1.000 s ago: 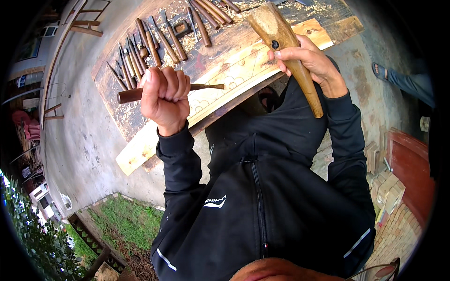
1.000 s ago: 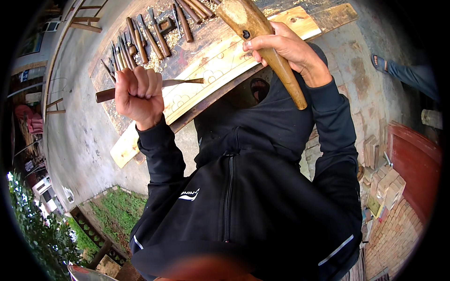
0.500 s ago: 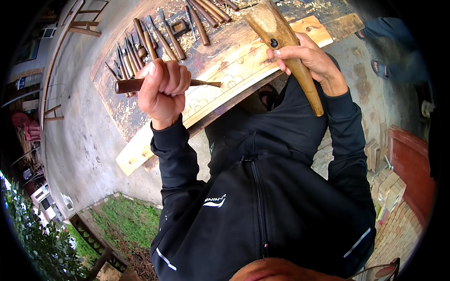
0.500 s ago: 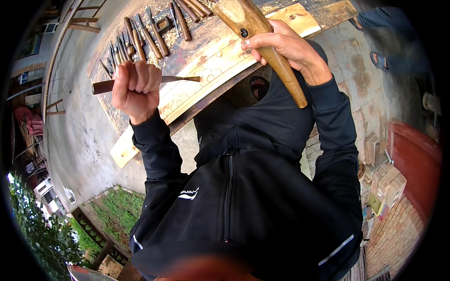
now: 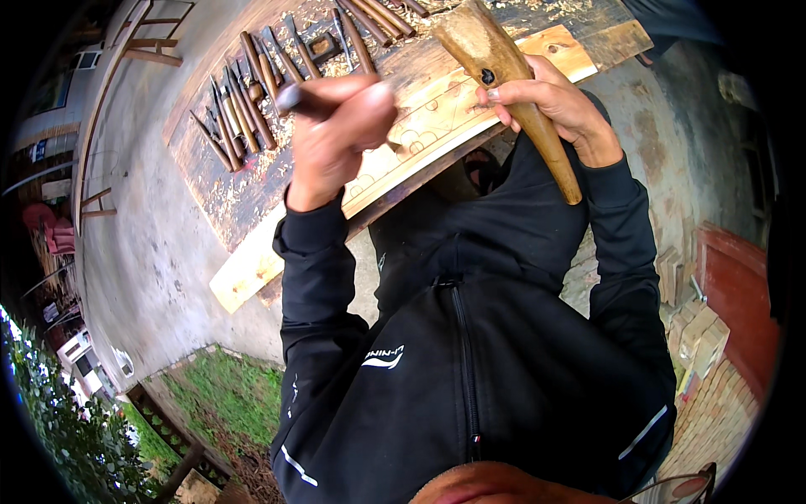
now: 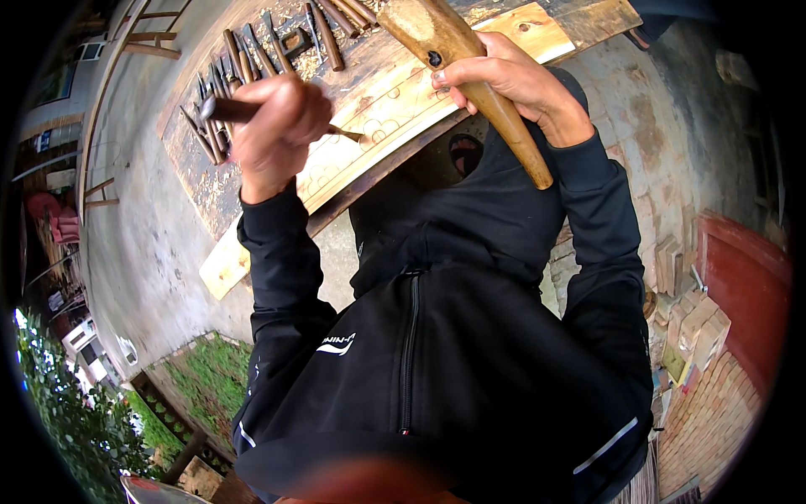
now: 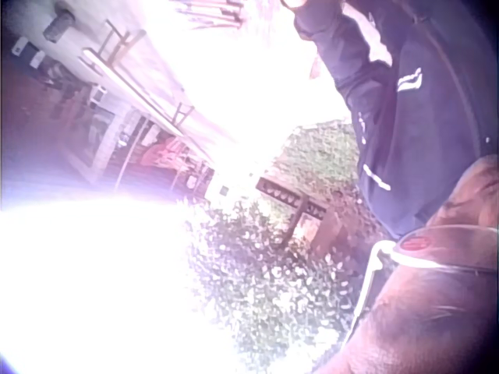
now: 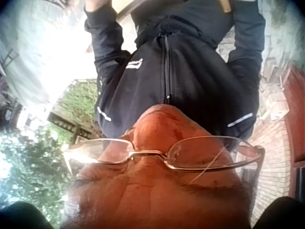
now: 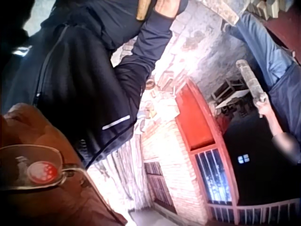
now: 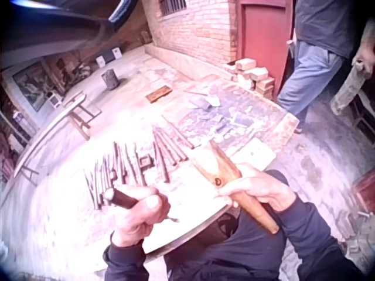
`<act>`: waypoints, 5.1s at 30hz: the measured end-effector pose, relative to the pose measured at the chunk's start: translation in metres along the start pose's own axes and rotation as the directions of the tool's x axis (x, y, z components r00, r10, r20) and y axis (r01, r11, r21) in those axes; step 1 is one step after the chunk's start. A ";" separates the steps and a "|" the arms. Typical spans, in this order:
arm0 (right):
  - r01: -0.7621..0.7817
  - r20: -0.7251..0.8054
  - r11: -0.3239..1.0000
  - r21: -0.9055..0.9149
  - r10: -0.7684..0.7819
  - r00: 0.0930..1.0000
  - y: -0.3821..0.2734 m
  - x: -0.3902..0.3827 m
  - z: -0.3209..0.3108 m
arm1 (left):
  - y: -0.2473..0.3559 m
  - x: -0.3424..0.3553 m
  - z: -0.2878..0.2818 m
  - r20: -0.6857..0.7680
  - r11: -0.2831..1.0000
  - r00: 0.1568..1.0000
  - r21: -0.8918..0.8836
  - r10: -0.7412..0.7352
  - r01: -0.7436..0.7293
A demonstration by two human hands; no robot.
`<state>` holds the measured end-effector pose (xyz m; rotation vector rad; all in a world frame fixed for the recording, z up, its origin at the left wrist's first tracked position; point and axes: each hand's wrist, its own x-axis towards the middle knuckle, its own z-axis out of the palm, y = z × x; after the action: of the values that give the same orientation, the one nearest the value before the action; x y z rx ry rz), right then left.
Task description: The person carves circular patterns into a wood plank using a chisel and a wooden mallet. They hammer the chisel along the drawn outlines, pick up different chisels from the table, and carve out segments of wood.
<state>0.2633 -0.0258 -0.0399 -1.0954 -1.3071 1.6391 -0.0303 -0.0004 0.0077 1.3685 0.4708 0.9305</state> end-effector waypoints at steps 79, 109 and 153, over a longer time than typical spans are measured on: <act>0.487 0.426 -0.229 -0.843 -0.837 0.344 -0.168 0.017 0.109 | -0.008 -0.024 0.021 -0.258 0.996 0.965 0.085 0.049 -0.028; 0.690 0.363 -0.172 -0.704 -0.921 0.141 -0.160 0.019 0.126 | -0.022 -0.031 0.027 -0.319 0.990 0.938 0.000 0.137 -0.144; 0.462 0.593 -0.466 -0.755 -0.786 0.175 -0.139 0.008 0.155 | -0.074 -0.069 0.041 -0.622 0.861 0.687 -0.039 0.376 -0.507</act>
<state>0.1217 -0.0430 0.1119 -0.5093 -2.1255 -0.6934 -0.0178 -0.0757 -0.0707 0.9788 0.4964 1.7998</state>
